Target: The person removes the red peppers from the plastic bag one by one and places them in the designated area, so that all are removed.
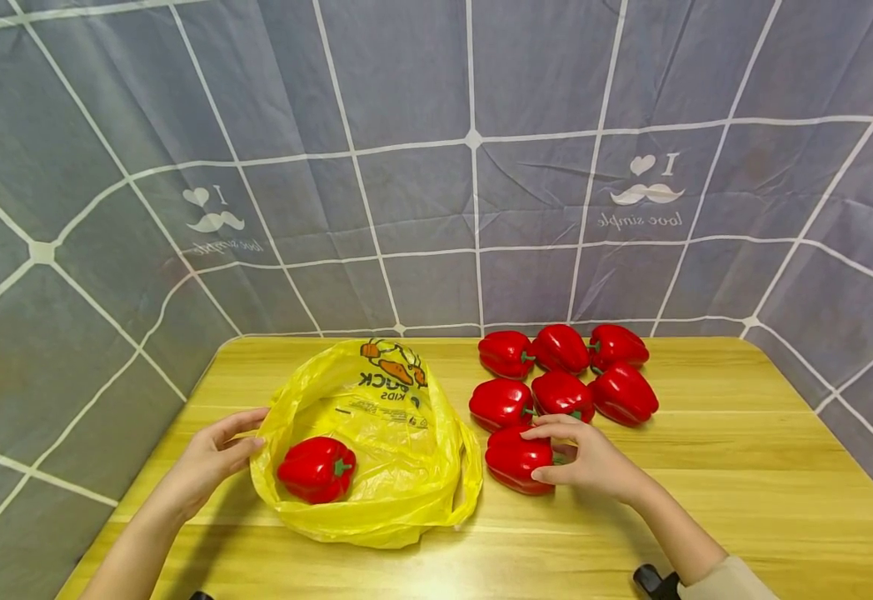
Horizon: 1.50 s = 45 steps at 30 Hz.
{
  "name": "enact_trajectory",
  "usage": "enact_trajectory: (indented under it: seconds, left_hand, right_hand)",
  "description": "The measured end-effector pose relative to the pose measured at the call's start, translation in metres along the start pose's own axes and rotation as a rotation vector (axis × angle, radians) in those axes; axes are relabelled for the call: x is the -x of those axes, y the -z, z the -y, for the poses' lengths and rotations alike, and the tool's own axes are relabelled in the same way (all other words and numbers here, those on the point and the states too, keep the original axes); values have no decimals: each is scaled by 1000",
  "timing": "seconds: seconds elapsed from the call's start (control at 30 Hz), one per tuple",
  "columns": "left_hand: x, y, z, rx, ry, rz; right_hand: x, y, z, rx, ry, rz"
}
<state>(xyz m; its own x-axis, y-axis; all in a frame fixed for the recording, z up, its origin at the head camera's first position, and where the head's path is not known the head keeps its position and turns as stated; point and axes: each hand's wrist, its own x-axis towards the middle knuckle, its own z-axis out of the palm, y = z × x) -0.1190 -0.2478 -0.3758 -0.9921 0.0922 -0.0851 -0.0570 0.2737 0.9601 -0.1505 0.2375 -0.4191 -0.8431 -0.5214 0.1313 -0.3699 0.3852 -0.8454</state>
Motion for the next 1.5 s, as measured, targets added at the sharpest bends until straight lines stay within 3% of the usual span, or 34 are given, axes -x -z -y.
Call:
enact_trajectory:
  seconds: [0.5, 0.87, 1.07, 1.5]
  left_hand:
    - [0, 0, 1, 5, 5, 2]
    - [0, -1, 0, -3, 10, 3]
    - [-1, -1, -1, -13, 5, 5]
    - [1, -2, -3, -10, 8, 11]
  right_hand:
    - [-9, 19, 20, 75, 46, -42]
    - [-43, 25, 53, 98, 0, 26]
    - [-68, 16, 75, 105, 41, 63]
    - [-124, -30, 118, -17, 162, 252]
